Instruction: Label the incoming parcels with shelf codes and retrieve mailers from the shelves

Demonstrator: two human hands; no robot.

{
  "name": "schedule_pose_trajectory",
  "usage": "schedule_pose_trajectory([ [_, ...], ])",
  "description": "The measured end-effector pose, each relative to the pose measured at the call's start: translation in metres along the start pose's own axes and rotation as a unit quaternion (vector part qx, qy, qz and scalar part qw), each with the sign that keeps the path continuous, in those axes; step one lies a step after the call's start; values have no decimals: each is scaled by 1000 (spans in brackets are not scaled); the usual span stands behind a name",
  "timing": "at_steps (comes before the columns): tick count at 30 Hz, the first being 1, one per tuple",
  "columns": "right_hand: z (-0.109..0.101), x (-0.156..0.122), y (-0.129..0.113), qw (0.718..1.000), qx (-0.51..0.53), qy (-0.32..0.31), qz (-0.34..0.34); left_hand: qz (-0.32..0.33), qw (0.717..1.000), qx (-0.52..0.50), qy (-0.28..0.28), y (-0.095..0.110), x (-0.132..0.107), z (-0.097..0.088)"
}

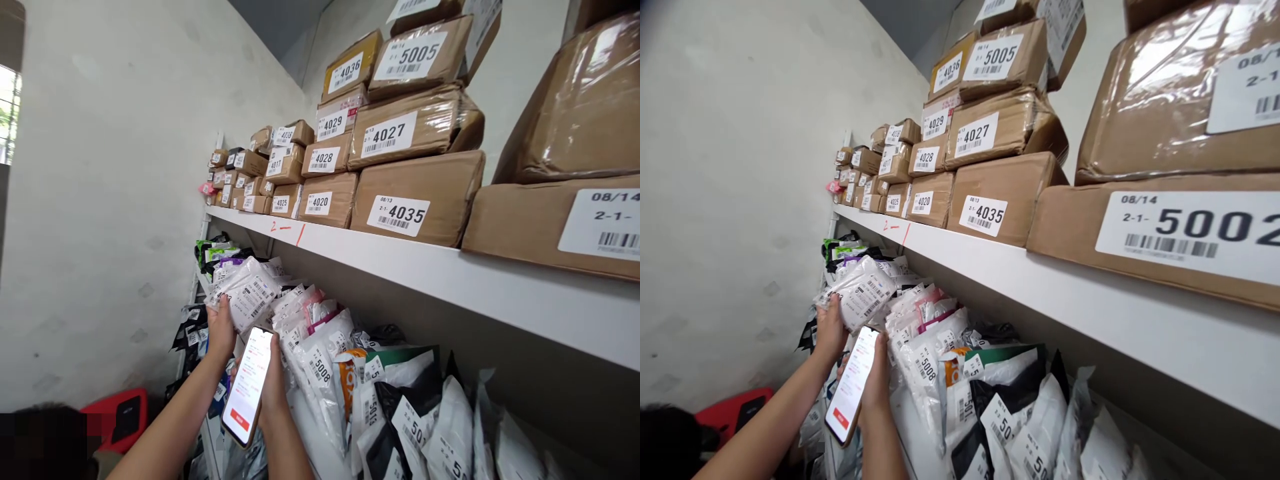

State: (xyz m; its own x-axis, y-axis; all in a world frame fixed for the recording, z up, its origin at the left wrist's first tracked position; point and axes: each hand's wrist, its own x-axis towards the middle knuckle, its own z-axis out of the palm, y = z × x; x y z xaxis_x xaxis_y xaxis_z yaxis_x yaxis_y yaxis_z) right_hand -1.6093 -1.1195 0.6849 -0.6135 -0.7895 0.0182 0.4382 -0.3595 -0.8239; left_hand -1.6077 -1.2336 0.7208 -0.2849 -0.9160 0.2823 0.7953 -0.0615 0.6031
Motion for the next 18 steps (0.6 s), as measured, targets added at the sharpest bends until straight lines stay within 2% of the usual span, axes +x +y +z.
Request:
schedule_pose_trajectory([
  [6, 12, -17, -12, 998, 32, -14, 48, 50, 998, -5, 49, 30, -20, -12],
  [10, 19, -58, -11, 984, 130, -33, 116, 64, 994, 3, 87, 57, -42, -24],
  [12, 11, -85, -2, 966, 177, -13, 188, 67, 992, -2, 110, 70, -58, -34],
  [15, -14, -125, 24, 925, 200, 83, 311, 110, 986, -6, 129, 86, -90, -51],
  [17, -33, -154, 45, 904, 196, 136, 356, 148, 980, 2, 130, 95, -116, -60],
  [18, -42, -169, 54, 900, 204, 147, 355, 153, 979, 8, 137, 99, -130, -62],
])
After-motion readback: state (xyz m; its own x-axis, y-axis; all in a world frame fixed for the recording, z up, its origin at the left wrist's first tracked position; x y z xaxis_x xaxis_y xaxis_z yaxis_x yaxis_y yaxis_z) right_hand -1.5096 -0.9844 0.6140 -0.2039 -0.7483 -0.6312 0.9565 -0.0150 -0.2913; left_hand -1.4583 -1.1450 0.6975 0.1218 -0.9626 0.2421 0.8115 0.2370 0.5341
